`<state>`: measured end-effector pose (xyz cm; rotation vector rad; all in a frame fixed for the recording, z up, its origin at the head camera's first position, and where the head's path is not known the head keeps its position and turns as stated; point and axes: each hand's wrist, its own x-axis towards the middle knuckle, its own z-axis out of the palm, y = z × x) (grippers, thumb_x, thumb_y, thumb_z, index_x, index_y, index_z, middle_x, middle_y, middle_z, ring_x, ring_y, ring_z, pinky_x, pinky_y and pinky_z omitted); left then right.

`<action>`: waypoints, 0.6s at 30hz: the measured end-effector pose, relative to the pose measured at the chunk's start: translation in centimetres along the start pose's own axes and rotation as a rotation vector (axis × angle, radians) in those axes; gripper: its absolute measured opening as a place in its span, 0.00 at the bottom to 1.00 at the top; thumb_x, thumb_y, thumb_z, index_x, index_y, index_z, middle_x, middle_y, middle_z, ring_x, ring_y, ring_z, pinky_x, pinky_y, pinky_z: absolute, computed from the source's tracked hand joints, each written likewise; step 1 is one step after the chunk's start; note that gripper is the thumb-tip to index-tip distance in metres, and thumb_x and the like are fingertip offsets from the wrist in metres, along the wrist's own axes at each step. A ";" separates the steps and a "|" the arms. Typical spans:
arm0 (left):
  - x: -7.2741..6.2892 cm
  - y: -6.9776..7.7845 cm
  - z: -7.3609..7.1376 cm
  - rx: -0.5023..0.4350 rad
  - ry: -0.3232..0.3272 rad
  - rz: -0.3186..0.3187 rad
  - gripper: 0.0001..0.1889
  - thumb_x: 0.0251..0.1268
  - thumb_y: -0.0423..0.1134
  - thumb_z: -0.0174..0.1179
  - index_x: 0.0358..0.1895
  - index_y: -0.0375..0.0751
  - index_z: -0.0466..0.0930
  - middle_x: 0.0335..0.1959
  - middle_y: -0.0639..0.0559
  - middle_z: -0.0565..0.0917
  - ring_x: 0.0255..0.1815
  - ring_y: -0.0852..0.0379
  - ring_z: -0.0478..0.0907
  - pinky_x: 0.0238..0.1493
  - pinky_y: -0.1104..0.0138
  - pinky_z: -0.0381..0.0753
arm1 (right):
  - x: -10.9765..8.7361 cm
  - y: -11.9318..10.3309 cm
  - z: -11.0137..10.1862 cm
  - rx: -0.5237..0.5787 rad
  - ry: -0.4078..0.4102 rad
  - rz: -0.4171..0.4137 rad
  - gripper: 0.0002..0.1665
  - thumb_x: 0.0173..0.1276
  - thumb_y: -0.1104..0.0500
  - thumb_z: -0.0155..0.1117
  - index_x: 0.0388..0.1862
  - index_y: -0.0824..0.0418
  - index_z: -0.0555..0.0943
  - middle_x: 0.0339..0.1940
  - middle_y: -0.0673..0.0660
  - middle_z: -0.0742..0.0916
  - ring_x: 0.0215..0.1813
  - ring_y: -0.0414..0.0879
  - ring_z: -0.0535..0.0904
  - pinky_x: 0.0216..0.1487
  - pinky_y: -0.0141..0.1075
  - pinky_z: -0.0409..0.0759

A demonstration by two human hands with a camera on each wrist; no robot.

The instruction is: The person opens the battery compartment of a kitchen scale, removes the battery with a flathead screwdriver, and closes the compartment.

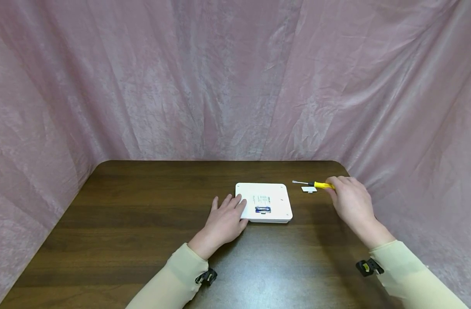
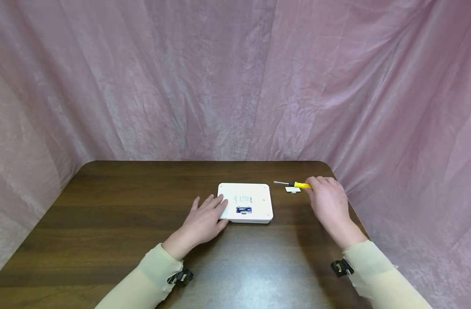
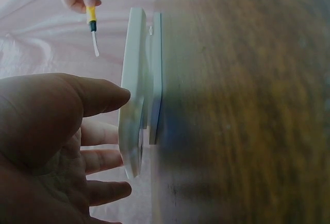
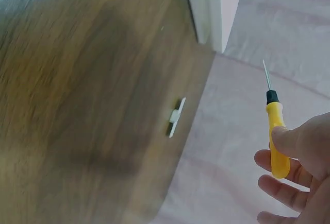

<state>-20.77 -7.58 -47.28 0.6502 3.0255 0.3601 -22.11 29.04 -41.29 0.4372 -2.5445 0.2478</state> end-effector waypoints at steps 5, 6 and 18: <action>0.0 -0.1 0.1 0.003 -0.003 -0.003 0.32 0.86 0.53 0.62 0.84 0.46 0.72 0.87 0.45 0.67 0.87 0.37 0.61 0.82 0.30 0.53 | 0.3 -1.3 -0.3 0.014 0.026 -0.042 0.11 0.68 0.68 0.80 0.47 0.64 0.87 0.41 0.63 0.91 0.50 0.68 0.84 0.53 0.62 0.79; 0.1 -0.1 0.1 0.003 -0.003 -0.004 0.32 0.86 0.53 0.62 0.84 0.46 0.72 0.87 0.45 0.67 0.87 0.37 0.61 0.82 0.30 0.53 | 0.3 -1.6 -0.4 0.018 0.032 -0.051 0.12 0.67 0.68 0.80 0.47 0.64 0.88 0.41 0.63 0.91 0.51 0.68 0.83 0.53 0.62 0.79; 0.0 -0.1 0.0 0.006 0.001 0.003 0.32 0.85 0.53 0.62 0.84 0.46 0.72 0.86 0.45 0.67 0.87 0.37 0.62 0.82 0.30 0.54 | 0.5 -4.2 -0.4 0.078 0.000 -0.143 0.11 0.67 0.66 0.82 0.46 0.62 0.91 0.41 0.56 0.92 0.54 0.63 0.82 0.55 0.58 0.79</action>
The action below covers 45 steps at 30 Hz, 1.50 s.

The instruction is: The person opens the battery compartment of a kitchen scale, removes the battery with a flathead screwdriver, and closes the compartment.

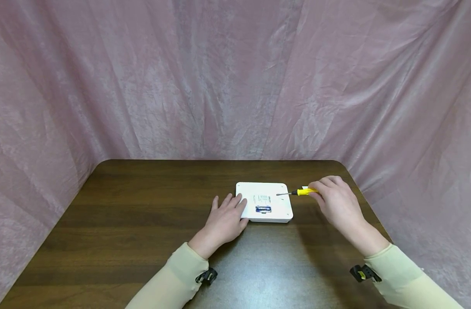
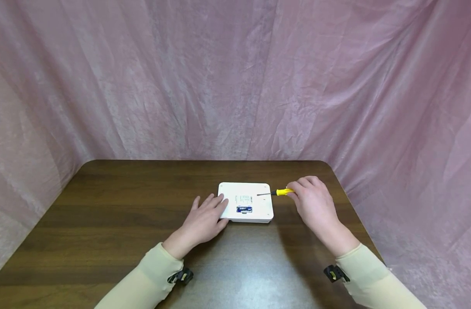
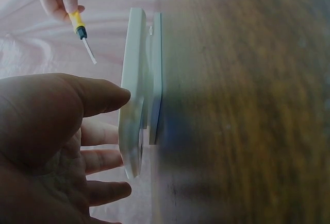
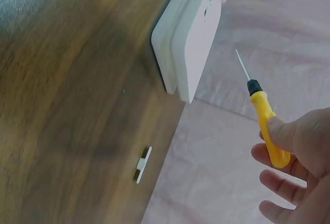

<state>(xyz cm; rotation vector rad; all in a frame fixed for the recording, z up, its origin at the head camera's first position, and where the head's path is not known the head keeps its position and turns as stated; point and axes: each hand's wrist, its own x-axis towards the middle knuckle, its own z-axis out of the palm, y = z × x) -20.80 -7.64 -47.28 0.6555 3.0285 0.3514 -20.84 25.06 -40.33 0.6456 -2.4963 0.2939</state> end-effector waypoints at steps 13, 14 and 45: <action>0.1 0.1 -0.2 0.002 0.000 0.004 0.32 0.85 0.53 0.62 0.84 0.45 0.72 0.86 0.44 0.67 0.86 0.36 0.62 0.81 0.29 0.54 | 0.5 -1.1 0.6 0.027 -0.044 -0.126 0.12 0.64 0.67 0.84 0.44 0.60 0.92 0.41 0.53 0.90 0.54 0.59 0.81 0.59 0.54 0.79; 0.1 0.1 -0.2 0.003 -0.001 0.004 0.32 0.85 0.53 0.62 0.84 0.45 0.72 0.86 0.44 0.67 0.86 0.36 0.62 0.81 0.29 0.54 | 0.5 -1.1 0.7 0.028 -0.041 -0.135 0.11 0.64 0.67 0.84 0.44 0.60 0.91 0.41 0.53 0.89 0.53 0.59 0.80 0.59 0.54 0.79; -0.1 -0.4 -0.5 0.005 -0.015 0.005 0.31 0.86 0.54 0.62 0.85 0.52 0.71 0.87 0.49 0.67 0.87 0.36 0.61 0.81 0.28 0.54 | 2.3 -2.7 1.8 -0.075 -0.028 -0.267 0.11 0.62 0.68 0.84 0.41 0.63 0.90 0.36 0.56 0.85 0.47 0.60 0.81 0.58 0.56 0.81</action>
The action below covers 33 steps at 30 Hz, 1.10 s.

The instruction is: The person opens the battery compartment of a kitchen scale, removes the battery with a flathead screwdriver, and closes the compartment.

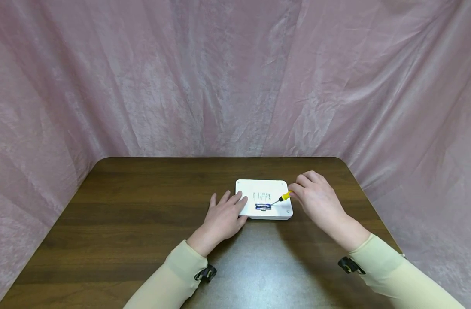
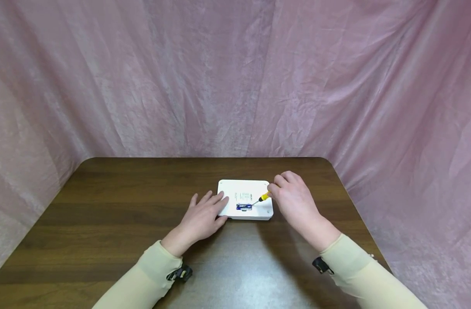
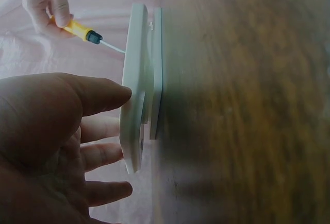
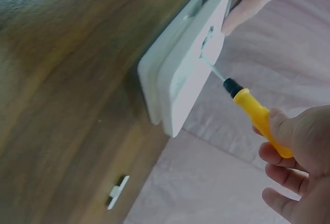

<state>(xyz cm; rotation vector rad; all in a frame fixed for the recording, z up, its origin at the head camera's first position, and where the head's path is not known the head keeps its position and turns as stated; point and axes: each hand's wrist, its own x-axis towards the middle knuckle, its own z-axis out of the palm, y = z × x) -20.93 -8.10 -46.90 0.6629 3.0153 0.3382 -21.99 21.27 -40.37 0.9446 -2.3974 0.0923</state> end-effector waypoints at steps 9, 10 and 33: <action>0.1 0.0 0.1 0.011 -0.012 -0.012 0.32 0.86 0.55 0.61 0.86 0.53 0.71 0.87 0.51 0.66 0.87 0.38 0.61 0.81 0.29 0.53 | -1.3 0.9 0.4 -0.016 0.011 0.045 0.06 0.70 0.62 0.80 0.39 0.62 0.89 0.31 0.56 0.83 0.43 0.59 0.79 0.51 0.54 0.81; 0.1 0.1 0.1 0.011 -0.013 -0.013 0.32 0.86 0.55 0.61 0.85 0.53 0.71 0.87 0.51 0.66 0.87 0.38 0.61 0.81 0.29 0.53 | -1.4 1.0 0.4 -0.023 0.010 0.046 0.06 0.72 0.61 0.79 0.38 0.62 0.88 0.31 0.56 0.83 0.42 0.60 0.79 0.50 0.54 0.81; 0.2 0.1 0.1 0.002 -0.009 -0.012 0.31 0.85 0.54 0.62 0.85 0.52 0.72 0.87 0.50 0.67 0.87 0.37 0.61 0.81 0.29 0.53 | -2.9 1.3 0.0 0.054 0.009 0.185 0.07 0.72 0.59 0.79 0.39 0.61 0.89 0.34 0.53 0.86 0.47 0.57 0.81 0.50 0.51 0.81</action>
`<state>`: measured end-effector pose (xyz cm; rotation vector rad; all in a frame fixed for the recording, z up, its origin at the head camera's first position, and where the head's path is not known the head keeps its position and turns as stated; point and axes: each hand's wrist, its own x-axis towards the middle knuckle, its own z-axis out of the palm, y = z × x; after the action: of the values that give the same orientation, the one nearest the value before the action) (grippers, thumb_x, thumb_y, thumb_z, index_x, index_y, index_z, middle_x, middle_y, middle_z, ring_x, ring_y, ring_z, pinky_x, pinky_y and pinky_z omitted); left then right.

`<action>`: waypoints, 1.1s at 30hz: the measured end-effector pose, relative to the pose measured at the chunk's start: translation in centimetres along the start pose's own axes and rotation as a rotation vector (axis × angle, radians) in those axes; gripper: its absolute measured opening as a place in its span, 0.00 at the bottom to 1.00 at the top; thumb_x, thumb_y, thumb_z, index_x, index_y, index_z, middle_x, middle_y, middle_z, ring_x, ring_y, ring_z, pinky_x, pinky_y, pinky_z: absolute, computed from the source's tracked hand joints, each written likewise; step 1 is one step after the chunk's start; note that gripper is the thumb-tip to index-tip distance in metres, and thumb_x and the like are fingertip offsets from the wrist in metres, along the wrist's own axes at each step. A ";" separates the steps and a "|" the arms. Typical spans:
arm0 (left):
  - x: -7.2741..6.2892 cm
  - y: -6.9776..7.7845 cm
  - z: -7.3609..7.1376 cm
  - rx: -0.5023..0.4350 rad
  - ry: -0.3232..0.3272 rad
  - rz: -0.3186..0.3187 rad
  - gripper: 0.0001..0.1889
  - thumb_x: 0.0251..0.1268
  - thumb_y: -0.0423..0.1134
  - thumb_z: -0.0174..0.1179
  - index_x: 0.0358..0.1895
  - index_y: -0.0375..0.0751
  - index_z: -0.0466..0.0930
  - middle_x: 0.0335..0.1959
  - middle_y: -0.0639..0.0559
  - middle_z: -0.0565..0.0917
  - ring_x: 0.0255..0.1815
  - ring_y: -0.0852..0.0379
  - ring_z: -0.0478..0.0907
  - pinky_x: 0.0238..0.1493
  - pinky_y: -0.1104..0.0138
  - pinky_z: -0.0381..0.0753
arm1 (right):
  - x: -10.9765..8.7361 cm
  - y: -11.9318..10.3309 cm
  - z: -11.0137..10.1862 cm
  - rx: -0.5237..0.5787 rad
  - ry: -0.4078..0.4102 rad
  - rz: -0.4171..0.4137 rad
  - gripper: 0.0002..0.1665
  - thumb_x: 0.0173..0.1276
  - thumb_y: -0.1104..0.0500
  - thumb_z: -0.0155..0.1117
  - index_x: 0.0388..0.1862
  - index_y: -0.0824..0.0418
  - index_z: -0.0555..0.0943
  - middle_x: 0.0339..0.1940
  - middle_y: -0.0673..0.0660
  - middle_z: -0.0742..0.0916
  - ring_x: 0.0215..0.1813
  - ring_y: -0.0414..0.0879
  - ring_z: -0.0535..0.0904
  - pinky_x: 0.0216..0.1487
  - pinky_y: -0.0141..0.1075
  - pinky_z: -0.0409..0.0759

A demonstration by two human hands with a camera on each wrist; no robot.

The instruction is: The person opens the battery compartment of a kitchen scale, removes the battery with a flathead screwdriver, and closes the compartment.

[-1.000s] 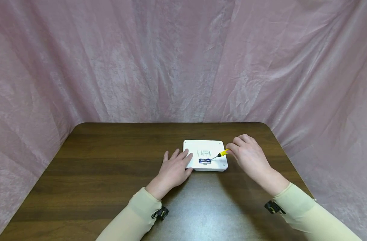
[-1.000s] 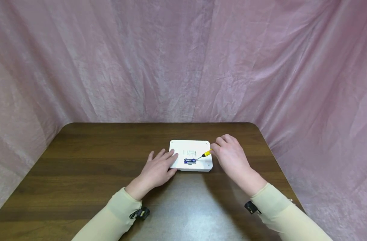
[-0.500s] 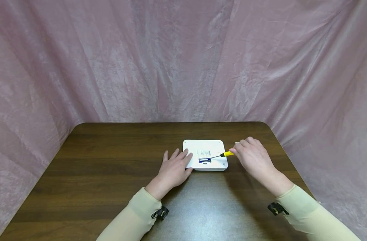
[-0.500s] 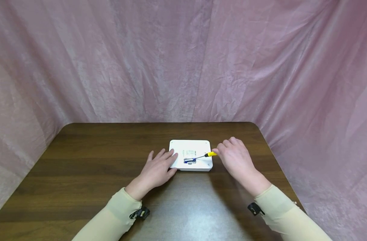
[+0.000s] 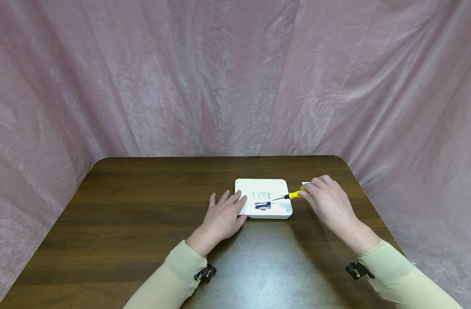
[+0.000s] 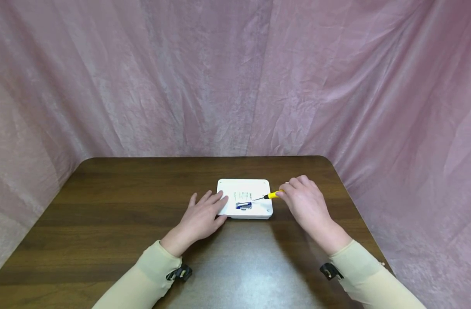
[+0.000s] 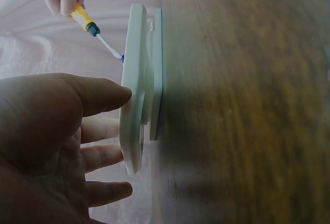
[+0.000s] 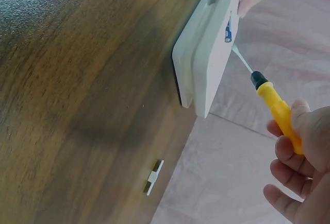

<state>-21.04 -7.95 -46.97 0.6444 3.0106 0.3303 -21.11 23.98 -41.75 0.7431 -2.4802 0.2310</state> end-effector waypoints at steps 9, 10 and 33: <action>0.0 0.0 0.0 -0.001 -0.003 -0.003 0.31 0.86 0.54 0.62 0.85 0.52 0.72 0.87 0.50 0.67 0.87 0.37 0.61 0.81 0.29 0.53 | 0.3 -0.4 -0.3 0.017 0.040 -0.102 0.10 0.65 0.59 0.84 0.43 0.59 0.91 0.38 0.54 0.86 0.50 0.58 0.81 0.53 0.52 0.81; 0.0 -0.1 0.0 0.001 -0.002 -0.002 0.31 0.86 0.54 0.62 0.85 0.52 0.72 0.87 0.50 0.67 0.87 0.37 0.61 0.81 0.29 0.53 | 0.4 -0.4 -0.3 0.012 0.039 -0.116 0.11 0.65 0.59 0.84 0.43 0.59 0.91 0.37 0.54 0.85 0.50 0.59 0.81 0.53 0.52 0.82; 0.1 -0.1 0.0 0.012 0.001 0.006 0.31 0.86 0.54 0.62 0.85 0.53 0.72 0.87 0.50 0.67 0.87 0.37 0.61 0.81 0.29 0.53 | 2.3 -2.2 0.0 -0.044 0.021 -0.240 0.13 0.62 0.64 0.86 0.43 0.61 0.90 0.37 0.57 0.83 0.48 0.60 0.79 0.49 0.51 0.82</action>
<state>-21.14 -7.99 -47.03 0.6542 3.0145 0.3127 -21.51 21.15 -40.49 1.0039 -2.3412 0.0949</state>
